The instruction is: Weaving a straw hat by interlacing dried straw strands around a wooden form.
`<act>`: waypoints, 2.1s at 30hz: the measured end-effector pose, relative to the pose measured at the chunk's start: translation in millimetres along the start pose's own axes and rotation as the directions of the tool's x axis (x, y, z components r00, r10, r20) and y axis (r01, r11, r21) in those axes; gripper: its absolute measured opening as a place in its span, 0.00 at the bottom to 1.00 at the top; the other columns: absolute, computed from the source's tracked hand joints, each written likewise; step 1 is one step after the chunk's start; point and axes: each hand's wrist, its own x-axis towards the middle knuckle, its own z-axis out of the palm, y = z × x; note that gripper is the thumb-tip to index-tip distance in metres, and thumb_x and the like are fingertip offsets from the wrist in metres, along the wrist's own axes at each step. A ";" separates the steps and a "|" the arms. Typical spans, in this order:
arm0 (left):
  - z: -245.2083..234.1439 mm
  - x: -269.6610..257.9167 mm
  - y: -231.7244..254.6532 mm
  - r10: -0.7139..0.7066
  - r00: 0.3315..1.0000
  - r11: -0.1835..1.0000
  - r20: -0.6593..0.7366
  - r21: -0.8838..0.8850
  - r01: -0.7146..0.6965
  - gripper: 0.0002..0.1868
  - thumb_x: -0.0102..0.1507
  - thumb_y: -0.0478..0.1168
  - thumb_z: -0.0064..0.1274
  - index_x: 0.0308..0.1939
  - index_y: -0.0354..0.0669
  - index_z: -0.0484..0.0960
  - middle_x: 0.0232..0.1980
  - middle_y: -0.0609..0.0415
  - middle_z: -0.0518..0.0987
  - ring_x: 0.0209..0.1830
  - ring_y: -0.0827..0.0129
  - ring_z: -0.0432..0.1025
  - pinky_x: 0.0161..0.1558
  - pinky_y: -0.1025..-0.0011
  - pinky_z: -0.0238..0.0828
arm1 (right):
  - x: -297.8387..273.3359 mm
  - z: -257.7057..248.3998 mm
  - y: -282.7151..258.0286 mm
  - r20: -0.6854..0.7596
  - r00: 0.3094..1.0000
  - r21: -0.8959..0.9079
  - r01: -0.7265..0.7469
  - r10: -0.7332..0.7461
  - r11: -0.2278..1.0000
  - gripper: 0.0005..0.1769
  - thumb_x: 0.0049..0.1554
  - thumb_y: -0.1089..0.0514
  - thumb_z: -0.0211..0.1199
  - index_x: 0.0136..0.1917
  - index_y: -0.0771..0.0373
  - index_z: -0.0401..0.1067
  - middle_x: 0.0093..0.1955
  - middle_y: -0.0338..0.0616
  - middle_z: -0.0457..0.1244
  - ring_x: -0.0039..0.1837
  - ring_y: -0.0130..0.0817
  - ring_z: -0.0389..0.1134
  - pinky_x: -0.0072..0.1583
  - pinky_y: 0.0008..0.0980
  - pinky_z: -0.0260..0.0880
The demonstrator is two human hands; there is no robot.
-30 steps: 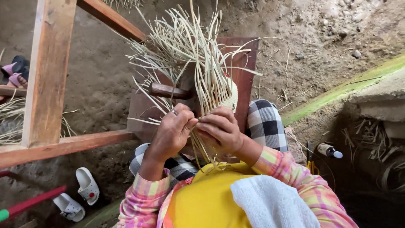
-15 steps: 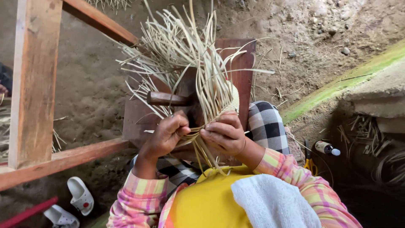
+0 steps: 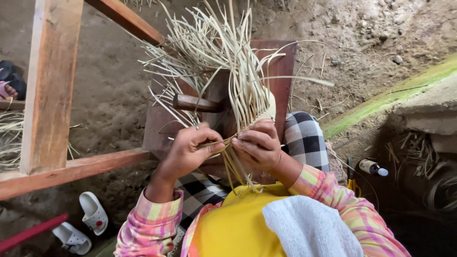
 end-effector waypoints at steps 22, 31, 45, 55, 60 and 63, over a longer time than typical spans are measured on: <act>-12.0 -0.8 -23.5 0.044 0.998 0.992 -0.050 -0.114 -0.050 0.03 0.64 0.27 0.58 0.37 0.35 0.81 0.40 0.46 0.79 0.41 0.68 0.73 0.48 0.66 0.73 | -1.8 -1.6 3.7 0.009 1.000 0.009 0.020 -0.020 1.000 0.03 0.52 0.65 0.73 0.39 0.59 0.83 0.43 0.46 0.71 0.43 0.42 0.66 0.45 0.41 0.71; -4.6 -5.0 -28.2 0.101 0.995 0.985 -0.001 0.141 -0.100 0.04 0.66 0.32 0.57 0.43 0.38 0.79 0.39 0.50 0.75 0.42 0.61 0.74 0.49 0.66 0.72 | -3.7 -3.7 2.9 0.040 0.999 -0.007 0.021 -0.020 1.000 0.03 0.54 0.65 0.72 0.43 0.59 0.83 0.47 0.45 0.70 0.46 0.42 0.66 0.47 0.43 0.71; 9.1 -3.9 -12.1 0.189 0.981 0.953 -0.033 0.248 -0.175 0.16 0.60 0.32 0.59 0.52 0.35 0.78 0.49 0.45 0.78 0.52 0.50 0.75 0.56 0.57 0.72 | 11.4 -8.3 -8.4 0.056 0.993 0.114 -0.109 0.103 0.987 0.04 0.53 0.65 0.71 0.44 0.60 0.83 0.48 0.47 0.71 0.46 0.42 0.67 0.49 0.41 0.73; 52.0 -0.7 -9.9 0.216 0.895 0.830 -0.390 0.557 0.042 0.17 0.61 0.46 0.66 0.48 0.44 0.80 0.34 0.55 0.77 0.31 0.58 0.77 0.36 0.65 0.78 | 13.0 -34.0 -10.7 0.174 0.964 0.088 -0.219 0.201 0.972 0.08 0.50 0.70 0.69 0.45 0.64 0.81 0.47 0.51 0.70 0.45 0.50 0.69 0.50 0.45 0.73; 54.3 8.5 15.2 0.122 0.903 0.841 -0.413 0.526 0.126 0.21 0.57 0.44 0.68 0.50 0.45 0.78 0.32 0.50 0.79 0.32 0.53 0.78 0.35 0.62 0.78 | 23.2 -39.2 -11.6 0.196 0.943 0.107 -0.294 0.270 0.950 0.09 0.52 0.68 0.70 0.48 0.64 0.80 0.48 0.52 0.69 0.45 0.53 0.68 0.50 0.48 0.73; 62.6 10.7 20.5 0.168 0.901 0.792 -0.401 0.599 0.119 0.20 0.57 0.37 0.65 0.51 0.41 0.76 0.34 0.49 0.77 0.32 0.52 0.79 0.35 0.60 0.79 | 31.2 -37.8 -6.8 0.208 0.921 0.101 -0.355 0.329 0.929 0.10 0.54 0.71 0.67 0.50 0.65 0.79 0.45 0.53 0.66 0.42 0.52 0.67 0.47 0.47 0.72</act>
